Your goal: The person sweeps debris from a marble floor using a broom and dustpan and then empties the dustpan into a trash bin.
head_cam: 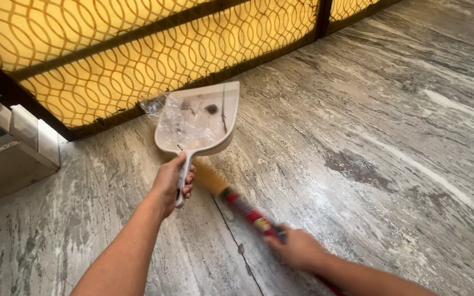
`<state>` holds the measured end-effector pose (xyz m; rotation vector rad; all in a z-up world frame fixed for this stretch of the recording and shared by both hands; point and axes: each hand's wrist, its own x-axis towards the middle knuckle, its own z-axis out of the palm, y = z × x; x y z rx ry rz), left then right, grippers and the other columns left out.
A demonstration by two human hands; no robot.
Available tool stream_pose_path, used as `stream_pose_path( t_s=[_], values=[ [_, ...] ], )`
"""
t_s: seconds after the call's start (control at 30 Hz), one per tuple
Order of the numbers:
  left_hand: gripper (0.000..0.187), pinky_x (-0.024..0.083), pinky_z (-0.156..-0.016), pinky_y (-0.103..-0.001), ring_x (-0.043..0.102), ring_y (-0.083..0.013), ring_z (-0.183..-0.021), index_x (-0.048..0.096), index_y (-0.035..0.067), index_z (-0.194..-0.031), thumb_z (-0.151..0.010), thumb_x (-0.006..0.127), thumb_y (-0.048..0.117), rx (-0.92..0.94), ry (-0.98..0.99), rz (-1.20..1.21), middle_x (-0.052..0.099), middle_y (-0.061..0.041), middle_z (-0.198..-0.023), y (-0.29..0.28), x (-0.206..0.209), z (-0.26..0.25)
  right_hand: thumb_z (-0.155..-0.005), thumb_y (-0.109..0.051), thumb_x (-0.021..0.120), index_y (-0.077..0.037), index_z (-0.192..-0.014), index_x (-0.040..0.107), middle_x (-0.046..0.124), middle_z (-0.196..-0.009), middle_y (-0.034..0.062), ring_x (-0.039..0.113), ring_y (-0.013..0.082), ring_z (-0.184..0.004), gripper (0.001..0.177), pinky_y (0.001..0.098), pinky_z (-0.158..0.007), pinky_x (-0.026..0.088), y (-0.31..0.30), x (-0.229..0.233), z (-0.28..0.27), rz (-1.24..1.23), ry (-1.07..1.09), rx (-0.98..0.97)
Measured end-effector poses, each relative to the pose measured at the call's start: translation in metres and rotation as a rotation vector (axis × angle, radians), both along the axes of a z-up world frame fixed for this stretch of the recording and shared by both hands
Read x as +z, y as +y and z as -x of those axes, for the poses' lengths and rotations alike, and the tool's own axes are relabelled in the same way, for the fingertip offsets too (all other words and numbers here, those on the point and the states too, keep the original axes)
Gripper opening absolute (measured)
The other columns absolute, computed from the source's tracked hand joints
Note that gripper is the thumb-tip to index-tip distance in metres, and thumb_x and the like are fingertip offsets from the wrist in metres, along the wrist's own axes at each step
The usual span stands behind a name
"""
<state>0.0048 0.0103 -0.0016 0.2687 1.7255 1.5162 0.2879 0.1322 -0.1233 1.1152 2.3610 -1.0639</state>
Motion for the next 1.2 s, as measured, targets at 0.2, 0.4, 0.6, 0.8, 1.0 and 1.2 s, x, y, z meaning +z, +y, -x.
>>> stream_pose_path(
  t_s=[0.2,0.4,0.6,0.8,1.0,1.2],
  values=[
    [0.046,0.034,-0.035,-0.028,0.036,-0.0111,-0.036,0.054,0.009,-0.088,-0.104,0.041,0.049,-0.004,-0.044,0.009,0.045,0.001,-0.054,-0.007,0.0,0.007,-0.098,-0.063,0.047,-0.022,-0.159,0.034,0.076,-0.092,0.0116,0.075,0.0221,-0.075,0.075,0.0428,-0.073,0.065,0.071,-0.024,-0.096,0.0,-0.194,-0.348],
    [0.047,0.033,-0.037,-0.029,0.037,-0.0111,-0.038,0.055,0.008,-0.09,-0.104,0.041,0.051,-0.026,0.022,0.008,0.046,0.001,-0.056,0.004,0.017,0.019,-0.098,-0.062,0.046,-0.013,-0.136,0.053,0.074,-0.079,0.0137,0.07,0.026,-0.059,0.062,0.0482,-0.062,0.066,0.09,-0.023,-0.131,-0.08,-0.147,-0.445],
    [0.045,0.035,-0.038,-0.03,0.038,-0.0118,-0.038,0.055,0.008,-0.092,-0.101,0.045,0.051,-0.028,-0.019,-0.038,0.047,0.0,-0.056,0.037,0.026,0.003,-0.095,-0.065,0.047,-0.028,-0.134,0.052,0.076,-0.083,0.0066,0.078,0.0211,-0.076,0.054,0.0387,-0.071,0.066,0.034,-0.034,-0.145,-0.223,-0.176,0.077],
    [0.046,0.033,-0.036,-0.029,0.037,-0.0114,-0.037,0.056,0.007,-0.091,-0.102,0.046,0.051,-0.06,0.002,-0.02,0.047,0.0,-0.055,0.054,0.019,-0.016,-0.097,-0.069,0.047,-0.029,-0.147,0.045,0.075,-0.088,0.0047,0.078,0.0202,-0.08,0.064,0.0352,-0.071,0.066,0.066,-0.063,-0.181,-0.311,-0.169,0.24],
    [0.046,0.035,-0.037,-0.03,0.037,-0.0111,-0.037,0.057,0.008,-0.089,-0.101,0.046,0.051,-0.027,0.037,0.009,0.048,0.0,-0.056,0.037,0.035,-0.009,-0.095,-0.068,0.04,-0.027,-0.156,0.039,0.082,-0.093,0.0117,0.084,0.0276,-0.082,0.073,0.0428,-0.076,0.071,0.134,-0.029,-0.192,-0.254,-0.387,-0.173],
    [0.048,0.034,-0.036,-0.03,0.038,-0.0122,-0.038,0.058,0.008,-0.088,-0.1,0.049,0.053,0.131,-0.009,0.023,0.049,-0.001,-0.056,0.007,0.017,0.001,-0.094,-0.061,0.051,-0.012,-0.129,0.053,0.078,-0.081,0.024,0.078,0.0416,-0.08,0.061,0.0535,-0.076,0.06,0.094,-0.012,-0.106,-0.363,-0.046,-0.226]
  ],
)
